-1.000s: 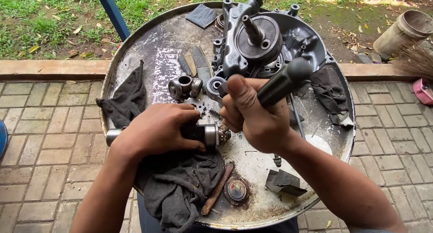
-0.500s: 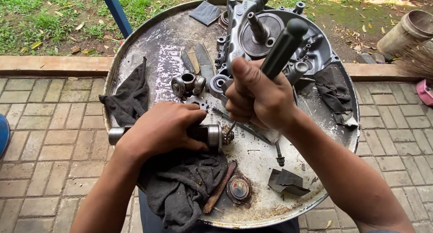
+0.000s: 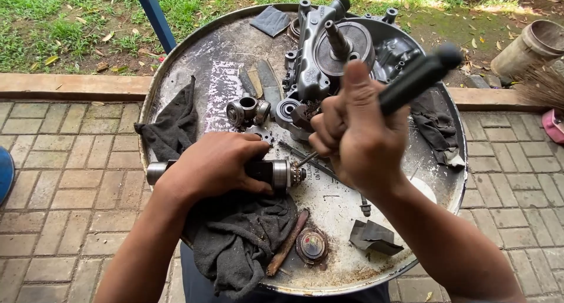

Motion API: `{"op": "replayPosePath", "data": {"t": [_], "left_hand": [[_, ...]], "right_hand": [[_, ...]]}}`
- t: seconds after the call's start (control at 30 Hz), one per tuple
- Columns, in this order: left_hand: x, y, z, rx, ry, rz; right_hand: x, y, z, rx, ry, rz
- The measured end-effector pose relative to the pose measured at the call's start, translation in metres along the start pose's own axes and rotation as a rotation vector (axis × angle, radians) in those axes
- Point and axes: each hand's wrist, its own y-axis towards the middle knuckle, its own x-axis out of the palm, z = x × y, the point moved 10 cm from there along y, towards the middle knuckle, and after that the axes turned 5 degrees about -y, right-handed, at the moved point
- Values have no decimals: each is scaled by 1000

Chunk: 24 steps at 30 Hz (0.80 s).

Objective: The person cleans a cylindrical metal part using a wire brush and a rag. They then use a screwdriver to remove a bearing from a larger engine casing and wipe the components with a cloth.

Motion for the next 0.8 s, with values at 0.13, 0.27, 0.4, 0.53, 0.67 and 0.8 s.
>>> {"op": "replayPosePath", "data": {"t": [0.13, 0.27, 0.4, 0.53, 0.67, 0.8], "left_hand": [[1, 0, -2, -19, -4, -11], [1, 1, 0, 11, -10, 20], [-3, 0, 3, 14, -14, 22], [0, 1, 4, -5, -9, -13], [-3, 1, 5, 4, -8, 2], [0, 0, 3, 17, -6, 12]], "right_hand": [[1, -1, -8, -6, -19, 65], [-1, 1, 13, 48, -23, 105], [-15, 4, -6, -6, -23, 130], [-18, 2, 0, -69, -56, 189], [-7, 3, 11, 34, -30, 82], [-18, 5, -17, -45, -74, 183]]}}
